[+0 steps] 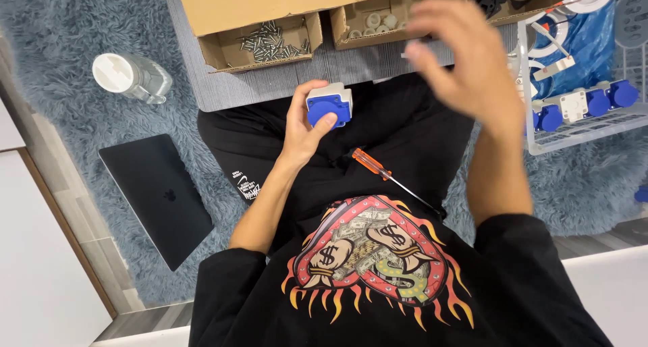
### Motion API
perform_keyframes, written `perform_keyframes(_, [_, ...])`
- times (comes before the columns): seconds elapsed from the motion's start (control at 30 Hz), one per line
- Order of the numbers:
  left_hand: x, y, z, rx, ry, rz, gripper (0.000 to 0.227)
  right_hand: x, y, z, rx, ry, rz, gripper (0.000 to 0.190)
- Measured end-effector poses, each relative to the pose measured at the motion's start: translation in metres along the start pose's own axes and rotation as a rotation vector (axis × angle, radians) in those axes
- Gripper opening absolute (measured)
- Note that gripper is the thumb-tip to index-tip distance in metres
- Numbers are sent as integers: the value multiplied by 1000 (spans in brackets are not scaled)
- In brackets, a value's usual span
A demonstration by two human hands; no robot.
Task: The person assembles a small electrical component by inserting a black module into a blue and white plastic housing. They then use an orange screwdriver to tighten screws on the housing, securing the module in place.
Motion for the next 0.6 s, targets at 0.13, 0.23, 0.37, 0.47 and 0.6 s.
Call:
perform_keyframes(0.13, [1,-1,-2,60,-5,2,59,-30,29,-2,304,-291,-88,37])
perform_keyframes(0.23, [2,1,-6,111,-14,-11,61,-39,72,-32,664,-421,90,35])
perform_keyframes(0.37, [7,-5,-8,189,55,35,62,-63,89,-56,587,-598,-414,65])
perform_keyframes(0.47, [12,-10,-6,253,81,89,64,-93,43,-43,475,-814,-793,79])
perform_keyframes(0.6, [16,-7,-4,327,85,117,62,-86,78,-53,474,-677,-676,76])
Point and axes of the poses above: each hand's wrist, its own x-axis away from the middle knuckle, its own z-axis out of the back of the hand, y = z × x, the point moved 2 cm from there along -x, towards the middle knuckle, and after that the axes turned 5 degrees about -z, right-handed, at the moved point
